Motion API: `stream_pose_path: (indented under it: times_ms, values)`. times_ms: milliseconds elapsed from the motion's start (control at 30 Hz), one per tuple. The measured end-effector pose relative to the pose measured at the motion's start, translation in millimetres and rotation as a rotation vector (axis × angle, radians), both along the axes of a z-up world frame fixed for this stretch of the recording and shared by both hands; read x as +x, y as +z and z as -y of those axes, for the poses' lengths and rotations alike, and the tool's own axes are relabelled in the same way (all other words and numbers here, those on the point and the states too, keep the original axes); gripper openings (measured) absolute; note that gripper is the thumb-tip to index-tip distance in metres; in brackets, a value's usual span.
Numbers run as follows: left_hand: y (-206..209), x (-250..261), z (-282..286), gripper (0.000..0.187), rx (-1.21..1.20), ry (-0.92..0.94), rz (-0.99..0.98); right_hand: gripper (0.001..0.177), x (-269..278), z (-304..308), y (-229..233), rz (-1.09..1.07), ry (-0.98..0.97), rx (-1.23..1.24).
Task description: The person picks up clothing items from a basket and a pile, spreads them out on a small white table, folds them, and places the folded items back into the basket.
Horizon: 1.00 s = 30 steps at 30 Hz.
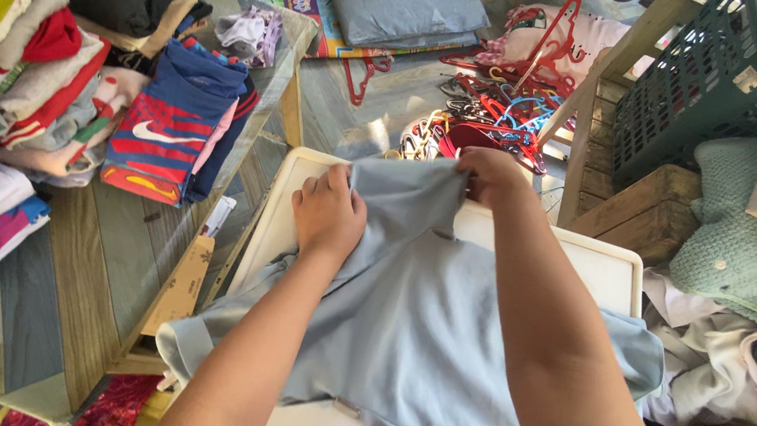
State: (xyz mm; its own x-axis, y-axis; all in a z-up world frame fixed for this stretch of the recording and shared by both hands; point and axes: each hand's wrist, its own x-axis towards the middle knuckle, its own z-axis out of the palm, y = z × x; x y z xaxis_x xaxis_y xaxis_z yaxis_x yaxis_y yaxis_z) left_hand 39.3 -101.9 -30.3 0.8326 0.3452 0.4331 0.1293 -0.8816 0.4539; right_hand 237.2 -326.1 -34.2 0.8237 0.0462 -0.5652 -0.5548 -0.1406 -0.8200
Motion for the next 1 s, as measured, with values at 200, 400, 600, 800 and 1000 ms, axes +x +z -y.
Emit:
stream_pose_path:
  times_ms: [200, 400, 600, 800, 1000]
  values:
    - [0.9, -0.4, 1.7, 0.027, 0.023, -0.023, -0.039, 0.027, -13.0, 24.6, 12.0, -0.169, -0.236, 0.437]
    - [-0.5, -3.8, 1.0, 0.030, 0.006, -0.059, -0.012, 0.042, -4.5, -16.6, 8.8, -0.226, -0.373, 0.493]
    - [-3.7, -2.6, -0.4, 0.033, -0.007, -0.057, 0.004, 0.043, 18.3, -18.4, -12.8, -0.266, -0.321, 0.455]
    - [-5.7, -4.1, 0.1, 0.034, -0.031, -0.037, -0.005, 0.037, 27.1, -25.4, -37.2, -0.310, -0.338, 0.435]
    - [-4.7, -3.8, -1.1, 0.032, -0.040, -0.057, -0.006, 0.021, 37.6, -61.4, -30.1, -0.228, -0.045, 0.209]
